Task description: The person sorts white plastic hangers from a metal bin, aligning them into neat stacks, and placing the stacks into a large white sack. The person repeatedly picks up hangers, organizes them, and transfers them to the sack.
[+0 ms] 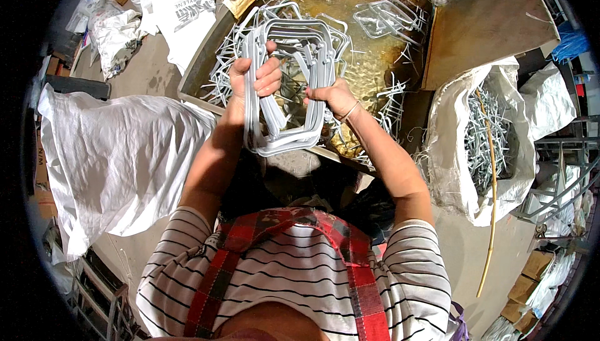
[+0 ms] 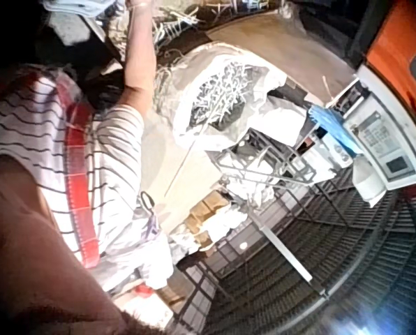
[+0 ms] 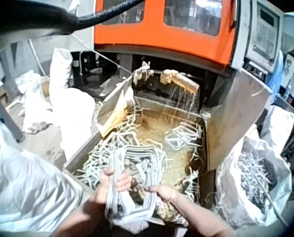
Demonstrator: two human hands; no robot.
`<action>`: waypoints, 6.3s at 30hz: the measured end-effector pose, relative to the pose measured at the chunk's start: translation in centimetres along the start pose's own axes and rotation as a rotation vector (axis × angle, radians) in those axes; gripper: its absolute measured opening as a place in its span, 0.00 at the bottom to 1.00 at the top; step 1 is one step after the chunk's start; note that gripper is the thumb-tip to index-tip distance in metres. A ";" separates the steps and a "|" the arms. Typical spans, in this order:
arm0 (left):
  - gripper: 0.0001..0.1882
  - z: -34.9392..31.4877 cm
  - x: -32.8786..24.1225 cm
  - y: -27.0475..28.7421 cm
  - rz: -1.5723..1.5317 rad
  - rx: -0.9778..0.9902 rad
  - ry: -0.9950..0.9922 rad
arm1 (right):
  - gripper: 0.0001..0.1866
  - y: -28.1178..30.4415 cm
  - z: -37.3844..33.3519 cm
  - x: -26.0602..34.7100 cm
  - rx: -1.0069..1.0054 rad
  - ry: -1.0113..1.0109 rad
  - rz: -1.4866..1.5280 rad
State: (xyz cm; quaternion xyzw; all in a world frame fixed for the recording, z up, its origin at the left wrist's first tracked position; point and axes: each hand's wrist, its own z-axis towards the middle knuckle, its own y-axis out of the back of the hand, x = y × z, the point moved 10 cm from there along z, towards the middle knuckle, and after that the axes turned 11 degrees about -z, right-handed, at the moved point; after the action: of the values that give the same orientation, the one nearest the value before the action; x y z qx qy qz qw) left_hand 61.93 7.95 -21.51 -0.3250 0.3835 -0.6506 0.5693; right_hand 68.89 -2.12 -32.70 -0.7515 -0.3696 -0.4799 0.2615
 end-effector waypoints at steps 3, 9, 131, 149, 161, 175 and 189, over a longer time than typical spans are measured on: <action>0.25 -1.0 -1.8 4.3 0.284 -0.570 -0.088 | 0.06 2.6 0.9 -0.8 -0.164 0.018 -0.059; 0.15 -9.4 -9.1 7.0 0.735 -1.253 -0.373 | 0.14 19.3 4.7 -9.1 -0.718 -0.193 -0.944; 0.09 -8.9 -11.4 10.9 0.591 -1.351 -0.567 | 0.17 6.1 9.7 0.7 -0.313 0.250 -1.461; 0.09 -12.0 -16.4 5.7 0.619 -1.272 -0.786 | 0.40 4.9 20.4 -8.5 -0.207 -0.146 -1.431; 0.10 -12.5 -16.7 4.9 0.527 -1.170 -0.813 | 0.24 -3.9 24.4 -11.3 -0.211 -0.092 -1.610; 0.11 -18.3 -17.4 11.2 0.822 -1.738 -0.535 | 0.09 3.9 19.4 -2.2 -0.222 0.339 -1.275; 0.19 -2.6 -5.8 11.2 0.682 -0.856 -0.232 | 0.08 9.4 11.9 3.5 -0.467 0.191 -1.090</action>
State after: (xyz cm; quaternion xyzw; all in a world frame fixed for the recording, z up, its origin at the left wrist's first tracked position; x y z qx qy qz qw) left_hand 66.06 13.36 -32.48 -0.4541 0.6317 -0.1759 0.6032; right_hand 83.69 2.34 -34.65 -0.4450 -0.5613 -0.6787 -0.1624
